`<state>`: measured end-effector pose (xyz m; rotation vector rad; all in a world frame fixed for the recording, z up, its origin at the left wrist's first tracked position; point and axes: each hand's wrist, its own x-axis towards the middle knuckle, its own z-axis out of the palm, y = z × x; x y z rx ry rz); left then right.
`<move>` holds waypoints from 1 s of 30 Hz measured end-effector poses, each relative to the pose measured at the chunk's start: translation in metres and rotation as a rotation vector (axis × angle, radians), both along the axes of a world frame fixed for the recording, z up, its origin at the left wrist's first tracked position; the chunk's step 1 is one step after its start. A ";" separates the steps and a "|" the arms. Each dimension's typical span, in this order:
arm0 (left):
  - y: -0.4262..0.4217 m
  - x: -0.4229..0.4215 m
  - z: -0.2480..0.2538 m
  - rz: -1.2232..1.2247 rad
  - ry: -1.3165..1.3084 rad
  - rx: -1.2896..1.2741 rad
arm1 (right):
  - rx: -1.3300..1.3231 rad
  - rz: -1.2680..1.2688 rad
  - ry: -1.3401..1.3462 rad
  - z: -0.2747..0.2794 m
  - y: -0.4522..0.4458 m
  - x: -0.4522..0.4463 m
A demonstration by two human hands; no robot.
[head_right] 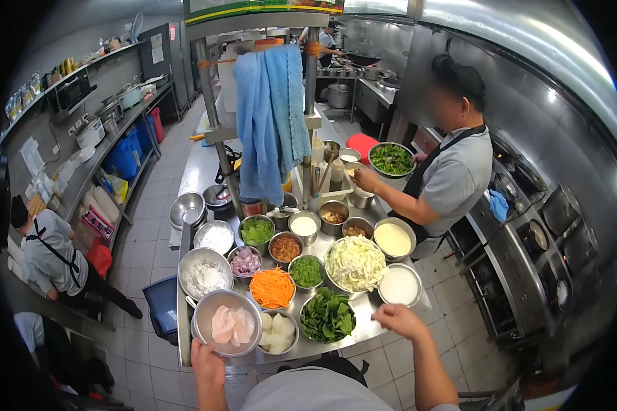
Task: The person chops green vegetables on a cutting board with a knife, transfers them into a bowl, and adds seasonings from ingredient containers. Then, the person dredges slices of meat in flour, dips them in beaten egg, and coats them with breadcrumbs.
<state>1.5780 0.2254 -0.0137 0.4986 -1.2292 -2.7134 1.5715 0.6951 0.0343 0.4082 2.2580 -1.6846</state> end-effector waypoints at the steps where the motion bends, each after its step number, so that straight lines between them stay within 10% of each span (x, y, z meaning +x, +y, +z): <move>1: 0.004 -0.002 0.002 -0.005 -0.001 0.001 | 0.127 0.136 -0.073 -0.019 0.002 0.010; 9: 0.024 -0.011 -0.006 -0.086 -0.077 0.076 | 0.436 0.600 -0.263 -0.111 -0.020 0.076; 30: 0.049 0.005 0.010 0.101 -0.032 0.024 | 0.156 0.307 0.000 0.038 0.005 -0.042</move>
